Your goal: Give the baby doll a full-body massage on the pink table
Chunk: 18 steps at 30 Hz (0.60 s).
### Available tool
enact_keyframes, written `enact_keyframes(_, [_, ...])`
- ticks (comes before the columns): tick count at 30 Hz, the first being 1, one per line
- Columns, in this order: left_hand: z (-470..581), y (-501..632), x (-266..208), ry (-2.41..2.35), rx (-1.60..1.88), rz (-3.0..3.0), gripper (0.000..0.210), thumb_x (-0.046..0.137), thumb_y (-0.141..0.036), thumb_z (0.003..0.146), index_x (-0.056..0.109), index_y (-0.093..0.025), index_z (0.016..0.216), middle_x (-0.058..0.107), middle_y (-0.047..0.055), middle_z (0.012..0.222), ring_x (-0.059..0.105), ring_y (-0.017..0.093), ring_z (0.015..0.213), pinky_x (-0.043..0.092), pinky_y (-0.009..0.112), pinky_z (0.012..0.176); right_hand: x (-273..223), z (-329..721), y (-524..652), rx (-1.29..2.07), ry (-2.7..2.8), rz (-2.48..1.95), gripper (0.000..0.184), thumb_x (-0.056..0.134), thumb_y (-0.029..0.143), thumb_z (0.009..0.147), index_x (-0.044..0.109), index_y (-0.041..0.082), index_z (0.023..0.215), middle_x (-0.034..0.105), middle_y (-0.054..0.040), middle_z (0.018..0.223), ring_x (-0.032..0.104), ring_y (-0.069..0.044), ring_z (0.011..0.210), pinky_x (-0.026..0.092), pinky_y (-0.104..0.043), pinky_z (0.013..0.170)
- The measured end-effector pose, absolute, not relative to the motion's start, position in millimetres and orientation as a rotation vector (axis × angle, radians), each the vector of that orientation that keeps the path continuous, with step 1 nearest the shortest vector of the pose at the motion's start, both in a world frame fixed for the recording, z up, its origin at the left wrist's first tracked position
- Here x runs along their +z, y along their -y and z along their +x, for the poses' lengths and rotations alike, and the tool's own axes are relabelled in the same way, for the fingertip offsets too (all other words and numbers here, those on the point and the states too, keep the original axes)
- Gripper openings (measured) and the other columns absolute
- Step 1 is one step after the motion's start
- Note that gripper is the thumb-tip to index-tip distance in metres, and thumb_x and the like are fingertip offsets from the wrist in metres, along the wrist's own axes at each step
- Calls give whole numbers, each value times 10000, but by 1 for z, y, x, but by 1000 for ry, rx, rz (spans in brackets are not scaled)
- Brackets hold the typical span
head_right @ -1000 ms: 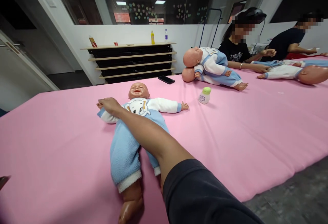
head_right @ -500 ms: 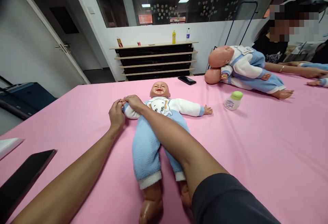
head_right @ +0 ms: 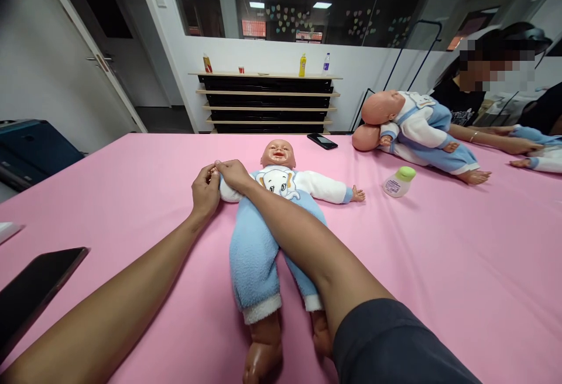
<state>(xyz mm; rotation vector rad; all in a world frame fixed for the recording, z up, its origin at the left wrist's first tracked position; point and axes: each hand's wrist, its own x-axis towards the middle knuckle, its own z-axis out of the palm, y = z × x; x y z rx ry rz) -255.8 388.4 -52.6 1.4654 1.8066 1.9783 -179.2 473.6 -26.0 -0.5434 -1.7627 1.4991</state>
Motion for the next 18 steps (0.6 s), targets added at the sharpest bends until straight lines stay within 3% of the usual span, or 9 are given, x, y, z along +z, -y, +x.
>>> enact_keyframes(3, [-262,-392,-55,-1818,2023,1390,336,435,-386,935,663,-181,1071,685,67,1082,619,197,994,477,334,910,-26,-180,-471,1564,1781,-502,196,603,296,787,642,117,716,633,3,684,523,-110,676,408,-202,629])
enact_keyframes(5, [-265,-393,-56,-1823,2017,1371,364,412,-419,944,668,-172,1019,689,73,1053,621,198,972,483,336,892,-26,-180,-470,1560,1781,-526,208,615,309,786,648,114,719,632,5,681,529,-111,675,412,-204,640])
enact_keyframes(8, [-262,-394,-57,-1850,1973,1367,393,434,-471,934,628,-186,1124,684,76,1059,625,202,963,488,340,879,-25,-180,-471,1442,1763,-612,348,592,429,835,643,116,690,617,-2,649,541,-123,675,415,-218,660])
enact_keyframes(12, [-257,-394,-58,-1886,1885,1384,511,599,-410,850,487,-231,1316,637,89,1210,604,233,1097,462,369,953,-21,-177,-470,1219,1774,-706,460,456,496,926,654,133,725,638,-22,701,559,-130,720,409,-227,722])
enact_keyframes(18, [-263,-396,-60,-1957,1914,1358,474,617,-329,828,447,-239,1261,622,84,1214,605,230,1093,451,387,967,-2,-164,-458,750,1890,-837,346,430,388,956,627,163,782,612,10,734,498,-112,725,360,-218,731])
